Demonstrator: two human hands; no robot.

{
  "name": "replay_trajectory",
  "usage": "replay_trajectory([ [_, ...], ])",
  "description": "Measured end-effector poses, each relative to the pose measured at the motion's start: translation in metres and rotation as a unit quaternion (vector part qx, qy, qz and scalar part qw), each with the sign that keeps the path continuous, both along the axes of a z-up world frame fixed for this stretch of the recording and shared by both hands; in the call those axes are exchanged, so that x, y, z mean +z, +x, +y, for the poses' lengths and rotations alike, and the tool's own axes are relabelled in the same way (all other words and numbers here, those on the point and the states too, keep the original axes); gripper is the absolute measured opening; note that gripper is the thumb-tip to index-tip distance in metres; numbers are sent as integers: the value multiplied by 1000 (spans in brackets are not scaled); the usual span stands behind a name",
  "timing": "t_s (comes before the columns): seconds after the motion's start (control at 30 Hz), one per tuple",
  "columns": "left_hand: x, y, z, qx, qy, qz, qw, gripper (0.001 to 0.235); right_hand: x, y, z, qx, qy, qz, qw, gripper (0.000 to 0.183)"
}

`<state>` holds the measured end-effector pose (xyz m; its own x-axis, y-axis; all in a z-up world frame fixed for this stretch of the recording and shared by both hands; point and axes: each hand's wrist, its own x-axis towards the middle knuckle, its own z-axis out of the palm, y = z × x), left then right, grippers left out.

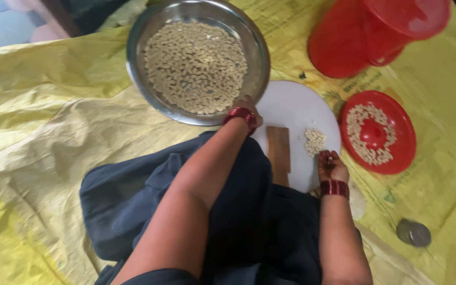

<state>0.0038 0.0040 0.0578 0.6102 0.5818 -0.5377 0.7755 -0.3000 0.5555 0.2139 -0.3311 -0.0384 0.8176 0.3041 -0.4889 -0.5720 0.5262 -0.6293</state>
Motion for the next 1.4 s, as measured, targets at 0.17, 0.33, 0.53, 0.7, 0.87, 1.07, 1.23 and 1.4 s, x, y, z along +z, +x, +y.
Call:
replay_trajectory([
  [0.17,-14,0,4,-12,31,-13,999,63,-20,5,-5,-85,73,32,993,4],
  [0.33,-4,-2,-2,-27,50,16,998,61,-32,10,-20,-54,-51,17,997,10],
  [0.53,-1,1,-24,-98,138,7,986,58,-46,1,-14,16,-204,-170,964,26],
  [0.7,7,3,-32,-201,153,-6,968,52,-29,-25,7,40,-611,-500,613,24],
  [0.87,14,-1,-34,-233,139,-6,963,46,-10,-39,23,85,-569,-497,650,35],
  [1.07,5,3,-25,-259,123,-26,958,43,-22,-15,0,114,-574,-413,698,36],
  [1.23,-5,3,-18,-276,121,-27,953,46,-39,-1,-12,111,-479,-417,764,37],
  [1.4,-3,1,-23,-240,140,-13,961,43,-26,-16,-8,53,-528,-417,738,27],
])
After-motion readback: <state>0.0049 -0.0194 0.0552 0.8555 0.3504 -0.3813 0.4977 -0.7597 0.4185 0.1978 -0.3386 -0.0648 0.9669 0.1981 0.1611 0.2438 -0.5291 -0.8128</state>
